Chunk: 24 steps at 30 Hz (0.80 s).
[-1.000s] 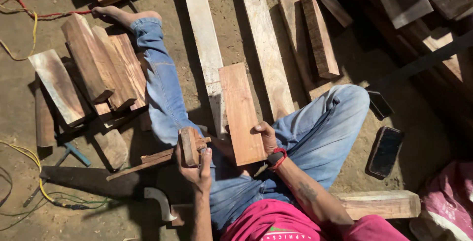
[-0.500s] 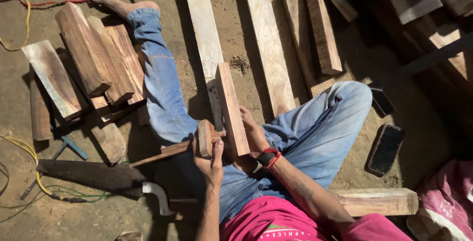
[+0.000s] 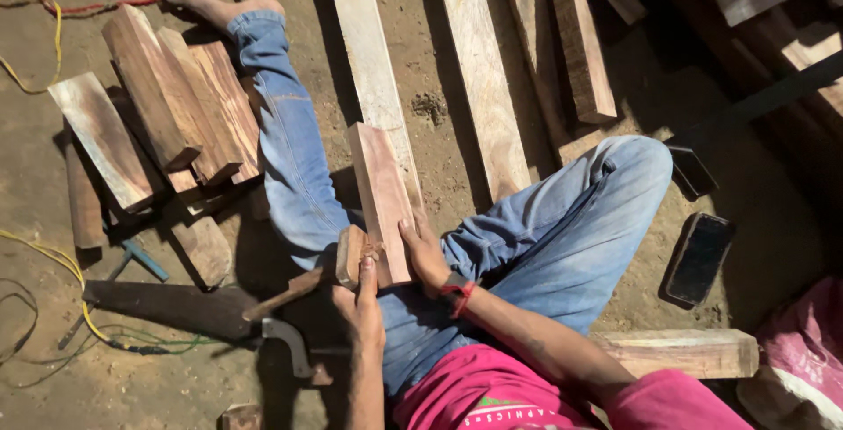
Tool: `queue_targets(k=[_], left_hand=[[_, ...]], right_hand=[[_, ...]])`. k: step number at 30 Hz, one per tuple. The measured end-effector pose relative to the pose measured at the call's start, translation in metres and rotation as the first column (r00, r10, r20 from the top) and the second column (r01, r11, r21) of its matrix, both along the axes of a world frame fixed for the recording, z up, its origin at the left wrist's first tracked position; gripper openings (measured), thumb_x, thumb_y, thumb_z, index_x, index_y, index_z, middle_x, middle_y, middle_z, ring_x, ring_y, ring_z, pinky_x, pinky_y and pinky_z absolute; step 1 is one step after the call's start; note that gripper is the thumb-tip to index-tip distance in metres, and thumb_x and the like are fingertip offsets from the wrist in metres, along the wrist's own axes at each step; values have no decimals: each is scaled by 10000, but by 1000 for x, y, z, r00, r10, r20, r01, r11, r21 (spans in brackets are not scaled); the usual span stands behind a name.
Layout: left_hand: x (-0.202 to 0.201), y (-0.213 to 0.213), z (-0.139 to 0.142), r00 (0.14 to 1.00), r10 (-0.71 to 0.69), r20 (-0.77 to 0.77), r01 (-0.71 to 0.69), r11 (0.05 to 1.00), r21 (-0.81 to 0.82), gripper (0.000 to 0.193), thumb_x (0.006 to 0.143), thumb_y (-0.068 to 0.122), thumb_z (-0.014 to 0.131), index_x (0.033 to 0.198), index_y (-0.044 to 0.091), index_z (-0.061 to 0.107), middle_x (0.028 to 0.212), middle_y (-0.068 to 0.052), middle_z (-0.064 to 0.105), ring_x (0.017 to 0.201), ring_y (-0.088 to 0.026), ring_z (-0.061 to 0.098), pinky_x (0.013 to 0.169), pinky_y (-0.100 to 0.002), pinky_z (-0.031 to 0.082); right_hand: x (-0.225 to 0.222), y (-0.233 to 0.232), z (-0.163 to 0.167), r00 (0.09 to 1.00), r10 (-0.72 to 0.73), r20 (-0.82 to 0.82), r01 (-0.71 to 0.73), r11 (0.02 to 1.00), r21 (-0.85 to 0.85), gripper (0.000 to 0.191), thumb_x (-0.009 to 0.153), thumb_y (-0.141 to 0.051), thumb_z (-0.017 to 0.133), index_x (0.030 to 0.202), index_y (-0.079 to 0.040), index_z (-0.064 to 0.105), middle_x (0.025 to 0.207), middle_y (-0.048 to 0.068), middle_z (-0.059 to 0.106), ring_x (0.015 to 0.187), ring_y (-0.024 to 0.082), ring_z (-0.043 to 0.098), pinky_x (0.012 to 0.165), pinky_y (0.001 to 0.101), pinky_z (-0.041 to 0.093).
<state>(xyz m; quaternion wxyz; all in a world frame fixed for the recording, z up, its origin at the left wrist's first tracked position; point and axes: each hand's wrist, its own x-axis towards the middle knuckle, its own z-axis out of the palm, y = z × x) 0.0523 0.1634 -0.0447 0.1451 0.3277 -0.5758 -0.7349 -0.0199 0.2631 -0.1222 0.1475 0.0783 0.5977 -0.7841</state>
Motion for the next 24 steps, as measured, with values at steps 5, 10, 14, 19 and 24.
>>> queue_targets(k=[5, 10, 14, 19, 24], left_hand=[[11, 8, 29, 981, -33, 191, 41, 999, -36, 435, 926, 142, 761, 1290, -25, 591, 983, -113, 575, 811, -229, 479, 714, -391, 393], [10, 23, 55, 966, -181, 186, 245, 873, -422, 483, 903, 202, 744, 1288, 2, 532, 1155, -147, 638, 1048, -236, 624, 922, -373, 502], [6, 24, 60, 931, -203, 303, 318, 859, -401, 538, 880, 237, 756, 1304, 8, 517, 1162, -169, 656, 1054, -259, 657, 924, -381, 524], [14, 22, 56, 923, -292, 252, 378, 813, -443, 653, 905, 221, 739, 1441, -33, 468, 1284, -219, 639, 1146, -299, 657, 966, -392, 513], [-20, 16, 45, 932, -331, 150, 362, 818, -447, 615, 941, 213, 721, 1442, -59, 489, 1305, -241, 658, 1184, -312, 666, 1001, -386, 516]], right_hand=[[-3, -17, -28, 903, -20, 429, 67, 993, -94, 602, 1029, -516, 446, 1261, -1, 656, 1145, 127, 725, 991, 221, 673, 875, 320, 531], [2, -21, -43, 828, 103, 552, 127, 923, -362, 582, 1021, -556, 395, 1111, -58, 684, 914, 79, 722, 746, 193, 681, 683, 328, 543], [0, -20, -59, 883, 106, 457, 126, 885, -448, 546, 1066, -527, 409, 1079, -49, 673, 855, 64, 694, 712, 171, 668, 652, 316, 554], [7, -21, -69, 922, 38, 386, 131, 907, -400, 492, 1113, -426, 404, 1154, -16, 672, 976, 48, 694, 852, 132, 658, 772, 297, 556], [6, -19, -57, 984, 19, 178, 7, 989, -146, 469, 1106, -362, 387, 1231, -2, 660, 1081, 75, 709, 950, 143, 655, 870, 313, 561]])
